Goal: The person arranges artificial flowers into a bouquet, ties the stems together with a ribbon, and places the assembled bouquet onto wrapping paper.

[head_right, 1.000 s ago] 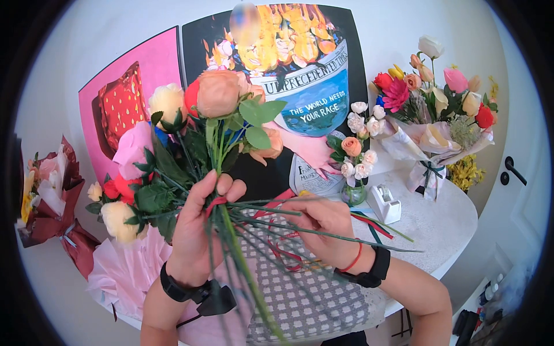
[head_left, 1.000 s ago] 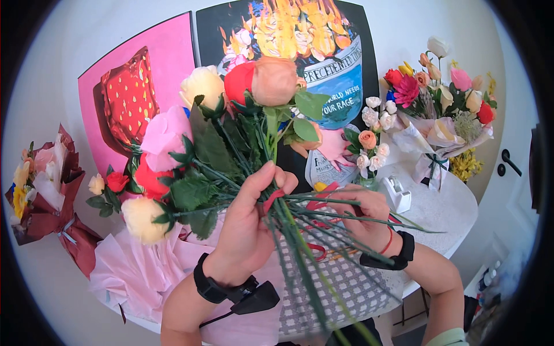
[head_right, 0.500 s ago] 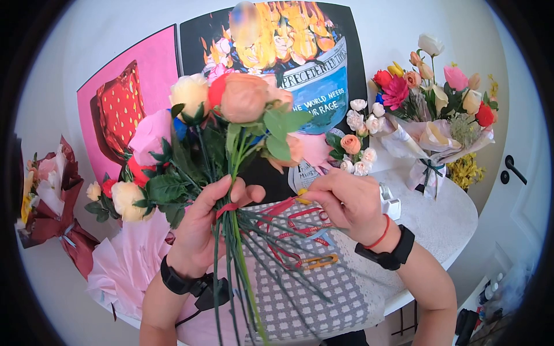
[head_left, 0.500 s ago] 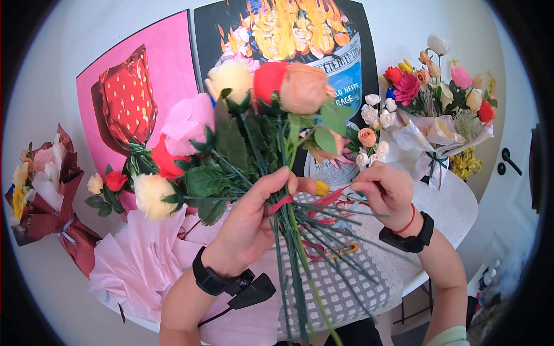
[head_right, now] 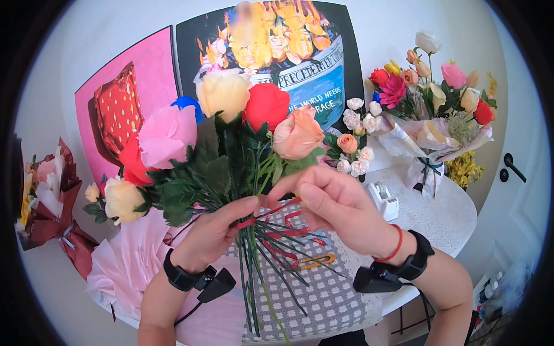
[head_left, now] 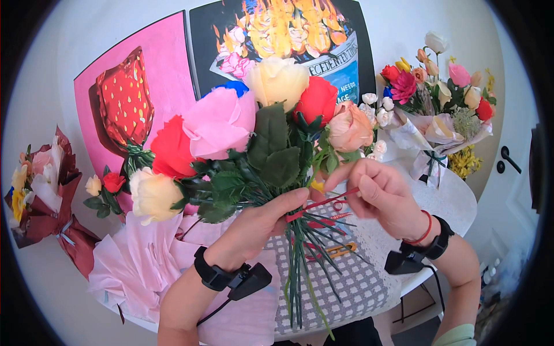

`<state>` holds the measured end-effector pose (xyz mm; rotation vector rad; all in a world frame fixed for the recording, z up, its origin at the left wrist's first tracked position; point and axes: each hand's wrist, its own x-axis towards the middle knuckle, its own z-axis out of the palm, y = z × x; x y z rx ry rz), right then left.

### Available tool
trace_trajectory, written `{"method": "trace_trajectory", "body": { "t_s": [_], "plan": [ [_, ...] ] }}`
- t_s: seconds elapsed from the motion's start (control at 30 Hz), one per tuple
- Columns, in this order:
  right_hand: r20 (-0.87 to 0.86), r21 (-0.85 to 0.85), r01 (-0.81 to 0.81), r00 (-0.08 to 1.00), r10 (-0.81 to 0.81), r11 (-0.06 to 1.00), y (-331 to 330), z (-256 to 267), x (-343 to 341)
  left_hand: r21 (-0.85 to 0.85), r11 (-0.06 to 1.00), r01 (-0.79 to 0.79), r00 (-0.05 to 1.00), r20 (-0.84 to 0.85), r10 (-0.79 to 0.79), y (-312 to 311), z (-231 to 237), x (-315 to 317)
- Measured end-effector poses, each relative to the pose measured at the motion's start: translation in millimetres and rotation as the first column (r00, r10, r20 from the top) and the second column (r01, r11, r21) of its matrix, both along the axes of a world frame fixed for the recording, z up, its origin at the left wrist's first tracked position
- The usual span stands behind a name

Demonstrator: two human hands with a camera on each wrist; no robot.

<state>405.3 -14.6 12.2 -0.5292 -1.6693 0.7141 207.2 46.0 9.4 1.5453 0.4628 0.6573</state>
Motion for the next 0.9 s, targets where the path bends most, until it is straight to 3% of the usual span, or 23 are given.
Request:
{"method": "trace_trajectory", "body": {
  "t_s": [0.07,0.1,0.13,0.23,0.33,0.4,0.5,0.57,0.73,0.9],
  "plan": [
    [-0.134,-0.278,-0.349,0.937,0.324,0.895,-3,2,-5,-0.029,0.999,-0.031,0.999,0.039,0.032,2,-7,3],
    [-0.121,-0.24,-0.381,0.924,0.362,0.893,-2,2,-9,-0.004,1.0,-0.031,0.999,0.03,0.031,6,-10,4],
    [-0.12,-0.238,-0.383,0.923,0.365,0.892,0,2,-9,-0.002,0.999,-0.033,0.999,0.031,0.033,5,-9,3],
    [-0.057,-0.175,-0.156,0.987,0.148,0.972,5,5,-5,0.048,0.994,-0.101,0.995,-0.01,0.102,-4,-2,2],
    [-0.055,-0.115,-0.078,0.996,0.072,0.99,0,5,-5,0.014,0.985,-0.174,0.984,-0.032,0.174,-10,1,0],
    [-0.083,-0.129,-0.076,0.994,0.066,0.989,-2,4,-4,0.047,0.983,-0.178,0.979,-0.091,0.181,-9,2,0],
    [-0.096,-0.14,-0.108,0.991,0.095,0.984,-4,5,-5,0.046,0.981,-0.19,0.979,-0.069,0.193,-8,-1,3],
    [-0.092,-0.035,-0.1,0.991,0.097,0.994,-4,6,-12,0.094,0.978,-0.185,0.978,-0.082,0.193,-7,-2,3],
    [-0.063,-0.064,-0.113,0.992,0.109,0.992,-4,7,-21,0.154,0.975,-0.162,0.982,-0.077,0.175,-2,-4,6],
    [0.03,-0.083,-0.104,0.994,0.107,0.991,-4,11,-26,0.024,0.962,-0.273,0.961,-0.031,0.274,7,-20,13]
  ]
}}
